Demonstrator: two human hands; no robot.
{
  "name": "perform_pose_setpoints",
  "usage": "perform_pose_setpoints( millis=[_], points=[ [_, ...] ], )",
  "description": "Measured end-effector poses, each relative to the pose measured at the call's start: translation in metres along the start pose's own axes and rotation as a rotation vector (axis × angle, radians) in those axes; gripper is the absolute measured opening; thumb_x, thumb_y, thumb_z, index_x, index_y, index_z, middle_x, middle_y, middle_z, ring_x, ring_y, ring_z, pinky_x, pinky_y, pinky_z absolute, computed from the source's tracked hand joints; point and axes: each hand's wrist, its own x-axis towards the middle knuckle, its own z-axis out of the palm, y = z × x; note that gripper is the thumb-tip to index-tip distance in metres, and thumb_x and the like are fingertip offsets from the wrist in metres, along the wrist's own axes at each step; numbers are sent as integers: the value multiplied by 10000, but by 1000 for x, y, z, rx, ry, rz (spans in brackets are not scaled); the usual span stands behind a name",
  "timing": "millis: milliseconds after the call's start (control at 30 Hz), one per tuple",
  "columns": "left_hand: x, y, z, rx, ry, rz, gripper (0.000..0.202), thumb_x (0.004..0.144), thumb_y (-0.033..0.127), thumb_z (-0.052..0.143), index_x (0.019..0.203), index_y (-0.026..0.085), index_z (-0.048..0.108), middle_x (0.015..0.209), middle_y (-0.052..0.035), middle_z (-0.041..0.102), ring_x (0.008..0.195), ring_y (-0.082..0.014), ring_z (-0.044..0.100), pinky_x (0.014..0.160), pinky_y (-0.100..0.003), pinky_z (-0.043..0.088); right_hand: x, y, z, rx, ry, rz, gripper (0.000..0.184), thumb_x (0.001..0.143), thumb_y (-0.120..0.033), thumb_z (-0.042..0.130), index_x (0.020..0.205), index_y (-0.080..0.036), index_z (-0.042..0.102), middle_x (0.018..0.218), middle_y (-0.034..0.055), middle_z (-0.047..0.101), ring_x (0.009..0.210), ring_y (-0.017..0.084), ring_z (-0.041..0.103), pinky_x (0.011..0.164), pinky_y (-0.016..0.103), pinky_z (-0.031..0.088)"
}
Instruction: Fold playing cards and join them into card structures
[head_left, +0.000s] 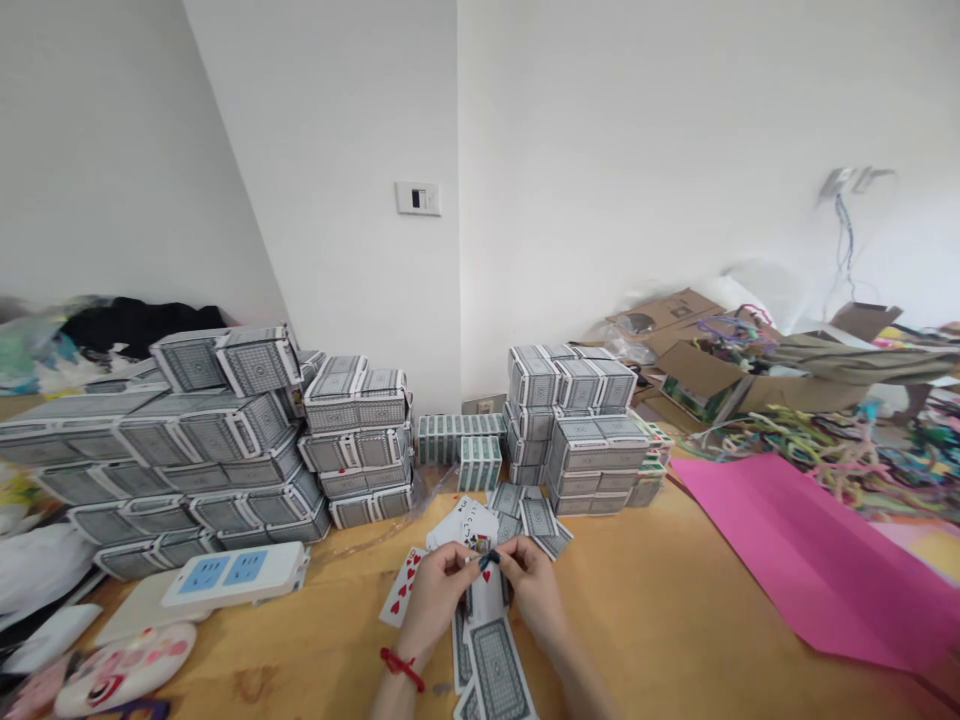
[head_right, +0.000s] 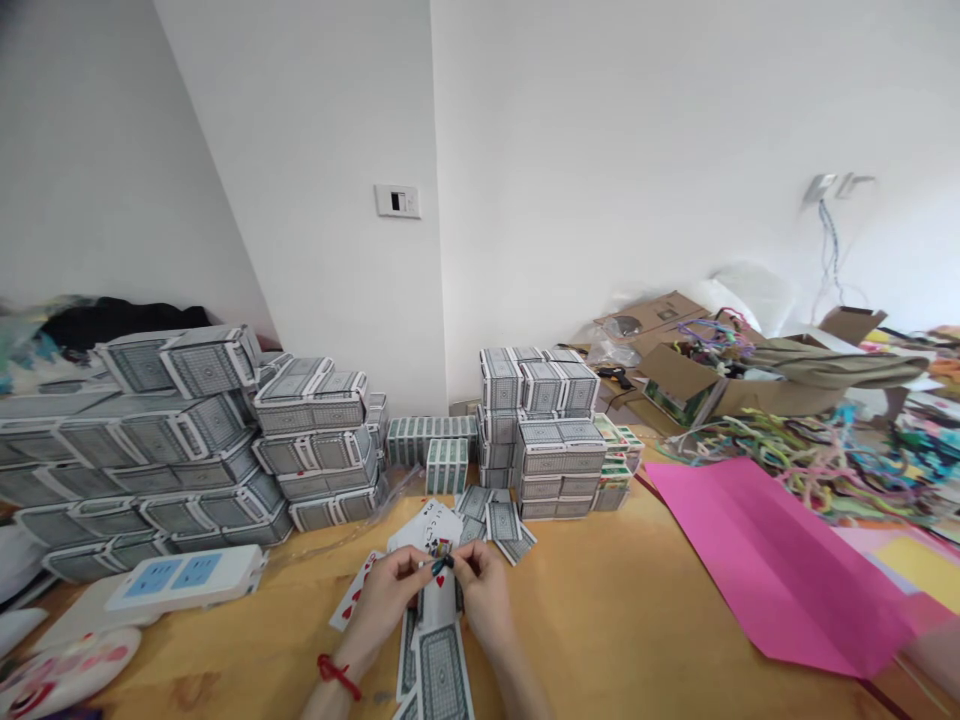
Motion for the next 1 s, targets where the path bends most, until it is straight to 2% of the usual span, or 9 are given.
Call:
perform_pose_setpoints(
  millis=[67, 167, 300, 400, 533, 600, 800, 1000],
  points=[
    [1, -2, 1, -39, 35, 10, 188, 587, 313, 621, 637, 132, 610, 508, 33, 498, 473, -74, 412, 454, -174, 313, 0, -2, 0, 18, -13, -22, 267, 608, -408, 625, 643, -150, 571, 572, 3, 549, 550, 133, 495, 533, 230, 387],
    [3, -4, 0, -195, 118, -30, 223, 565, 295, 635, 722, 138, 625, 555, 20, 544, 508, -90, 467, 475, -185, 353, 1, -2, 1, 74, -129, -5, 315, 569, -386, 671, 766, -163, 567, 651, 14, 584, 591, 149, 527, 556, 246, 415],
    [5, -5, -2, -455, 218, -94, 370, 543, 270, 645, 893, 155, 606, 699, -13, 606, 572, -114, 540, 516, -216, 414, 1, 2, 2, 93, -248, 64, 309, 542, -388, 691, 709, -166, 556, 598, -7, 562, 513, 132, 510, 509, 256, 430],
    [4, -3, -2, -479, 212, -107, 355, 526, 253, 659, 859, 139, 621, 730, -36, 624, 608, -130, 563, 556, -238, 446, 1, 3, 2, 90, -202, 59, 299, 571, -422, 660, 667, -156, 565, 552, -13, 549, 491, 128, 500, 495, 248, 419],
    [1, 0, 0, -392, 149, -122, 226, 532, 263, 663, 715, 135, 631, 714, -31, 624, 662, -146, 572, 614, -263, 473, 1, 3, -2, 116, -48, 19, 297, 588, -417, 647, 687, -144, 585, 595, 0, 570, 554, 132, 504, 531, 227, 397],
    [1, 1, 0, -366, 116, -134, 214, 535, 259, 661, 709, 140, 628, 696, -21, 616, 664, -142, 569, 630, -272, 479, 2, 2, -4, 153, -11, 23, 295, 586, -403, 652, 703, -140, 585, 632, 11, 586, 585, 137, 508, 554, 227, 397],
    [0, 4, 0, -326, 75, -125, 384, 549, 246, 651, 925, 168, 629, 614, 24, 567, 603, -107, 538, 624, -255, 471, 1, -1, -5, 208, -52, 74, 345, 531, -390, 693, 757, -149, 592, 678, 17, 599, 606, 141, 516, 570, 233, 403],
    [0, 5, 2, -274, 56, -133, 303, 534, 244, 650, 821, 149, 662, 663, -8, 604, 634, -130, 548, 610, -256, 465, 1, 0, -4, 221, 13, 123, 338, 548, -435, 671, 674, -140, 566, 543, -18, 528, 484, 104, 454, 478, 210, 361]
  ],
)
